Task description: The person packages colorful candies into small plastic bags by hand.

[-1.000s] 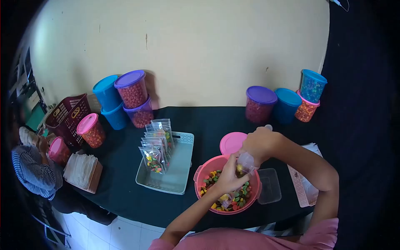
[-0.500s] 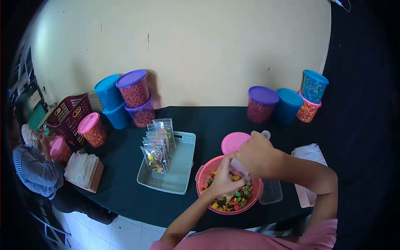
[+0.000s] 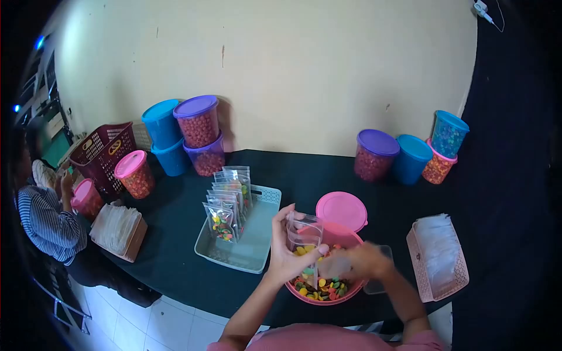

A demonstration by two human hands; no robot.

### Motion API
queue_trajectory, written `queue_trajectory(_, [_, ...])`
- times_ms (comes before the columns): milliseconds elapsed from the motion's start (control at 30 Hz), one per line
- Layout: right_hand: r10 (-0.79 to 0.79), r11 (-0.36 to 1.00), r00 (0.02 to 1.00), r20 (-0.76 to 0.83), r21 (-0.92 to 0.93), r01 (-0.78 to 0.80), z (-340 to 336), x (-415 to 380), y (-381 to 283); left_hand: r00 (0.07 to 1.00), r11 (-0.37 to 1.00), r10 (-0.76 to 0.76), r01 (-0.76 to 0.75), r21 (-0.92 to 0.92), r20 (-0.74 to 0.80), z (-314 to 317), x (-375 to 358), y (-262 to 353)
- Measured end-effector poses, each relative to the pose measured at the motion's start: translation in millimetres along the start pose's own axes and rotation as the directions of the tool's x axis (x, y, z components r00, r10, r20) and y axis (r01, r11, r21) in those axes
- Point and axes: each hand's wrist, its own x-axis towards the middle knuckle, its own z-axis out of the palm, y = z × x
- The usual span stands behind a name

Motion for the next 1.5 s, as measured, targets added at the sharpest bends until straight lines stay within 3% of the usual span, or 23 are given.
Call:
queue_trajectory(33, [-0.005,1.0,1.0,-0.007,-0.005,0.005,22.6,11.9,4.4,1.0,1.0,0.008,-0.008,0.005,-0.003,0.4,-0.6,2.3])
queue_trajectory(100, [-0.219,0.976,0.948,-0.229,-0.052,0.213,50.6,24.7,6.0,0.999,0.996,0.05,-0.05,0.07,-0.006,2.6,-3.9,4.7])
queue_trajectory(133, [-0.158,0.987,0.98,-0.124,-0.03,0.155,48.5,24.1,5.3,1.0,1.0,0.011,-0.011,0.009,-0.02,4.4,-5.7,5.4])
queue_trajectory(167, [-0.161,0.987,0.979,-0.125,-0.027,0.159,46.0,21.1,4.2,1.0,1.0,0.009,-0.009,0.014,-0.02,4.4,-7.2,4.0])
queue_trajectory(233, [-0.176,0.83,0.86,-0.48,0.398,0.392,43.6,14.8,3.7,1.0,0.998,0.02,-0.018,0.063,-0.021,4.9,-9.9,0.1])
queue_trajectory(267, [-0.175,0.829,0.86,-0.48,0.4,0.392,37.1,7.9,-3.6,1.0,0.998,0.018,-0.017,0.064,-0.02,7.8,-11.5,-0.8])
queue_trajectory(333, [-0.137,0.582,0.687,-0.713,0.504,0.638,24.4,-1.4,-28.3,0.997,1.0,0.0,0.002,0.024,-0.077,16.8,-16.2,-2.6])
queue_trajectory(433, [0.028,0.54,0.72,-0.693,0.617,0.573,58.5,22.6,-44.5,0.994,0.986,0.042,-0.025,0.168,-0.102,29.1,-24.3,-9.8])
queue_trajectory(467, [0.084,0.506,0.674,-0.734,0.614,0.606,60.2,23.0,-51.8,0.994,0.972,0.064,-0.041,0.23,-0.093,28.8,-25.5,-11.5])
queue_trajectory(600, [0.052,0.381,0.735,-0.676,0.694,0.611,57.2,19.8,-43.2,0.999,0.999,0.041,-0.041,0.021,-0.029,10.3,-21.0,-9.0])
queue_trajectory(667, [-0.037,0.01,0.796,-0.603,0.797,0.604,48.6,11.7,-41.7,0.916,0.944,-0.267,0.311,-0.111,0.299,-5.1,-18.1,-9.3])
queue_trajectory(700, [-0.035,0.008,0.796,-0.605,0.796,0.605,50.0,12.8,-40.0,0.801,0.864,-0.382,0.486,-0.129,0.462,-9.6,-18.3,-10.2])
queue_trajectory(767, [-0.115,0.261,0.789,-0.603,0.748,0.61,52.9,17.5,-34.9,0.791,0.873,-0.419,0.486,-0.042,0.445,-11.0,-25.1,-13.9])
queue_trajectory(900, [-0.064,0.211,0.819,-0.57,0.794,0.569,54.4,19.6,-30.0,0.836,0.873,-0.431,0.482,-0.079,0.338,-9.6,-28.8,-20.7])
queue_trajectory(1033, [0.007,0.277,0.709,-0.705,0.682,0.676,46.1,15.1,-31.2,0.873,0.896,-0.387,0.432,-0.101,0.297,-5.9,-30.3,-20.9])
queue_trajectory(1100, [0.177,-0.085,0.669,-0.722,0.666,0.741,40.5,15.4,-36.4,0.835,0.873,-0.462,0.488,-0.014,0.298,-1.8,-33.0,-18.6])
queue_trajectory(1167, [0.186,-0.017,0.637,-0.749,0.645,0.764,41.4,16.4,-36.6,0.792,0.839,-0.535,0.539,0.075,0.293,4.9,-36.8,-21.3])
queue_trajectory(1233, [0.25,0.212,0.602,-0.759,0.649,0.731,37.9,15.8,-37.3,0.891,0.912,-0.303,0.374,-0.169,0.338,12.0,-42.0,-30.8])
queue_trajectory(1267, [0.307,0.154,0.604,-0.735,0.665,0.731,37.0,17.7,-35.7,0.87,0.95,-0.286,0.312,0.0,0.403,7.6,-38.0,-31.7])
queue_trajectory(1300, [0.309,0.153,0.605,-0.734,0.666,0.73,34.4,16.9,-34.6,0.869,0.949,-0.287,0.314,0.0,0.404,6.2,-36.6,-29.8])
queue_trajectory(1367, [0.373,0.002,0.594,-0.713,0.641,0.767,28.2,13.2,-32.7,0.791,0.879,-0.411,0.476,-0.033,0.453,4.7,-36.5,-26.2])
queue_trajectory(1400, [0.35,0.057,0.611,-0.711,0.667,0.743,25.6,10.5,-32.1,0.798,0.902,-0.412,0.427,0.07,0.441,3.9,-36.7,-26.8])
queue_trajectory(1500, [0.252,0.027,0.609,-0.752,0.634,0.772,13.7,7.6,-34.1,0.809,0.894,-0.414,0.448,0.018,0.418,1.5,-43.0,-36.8])
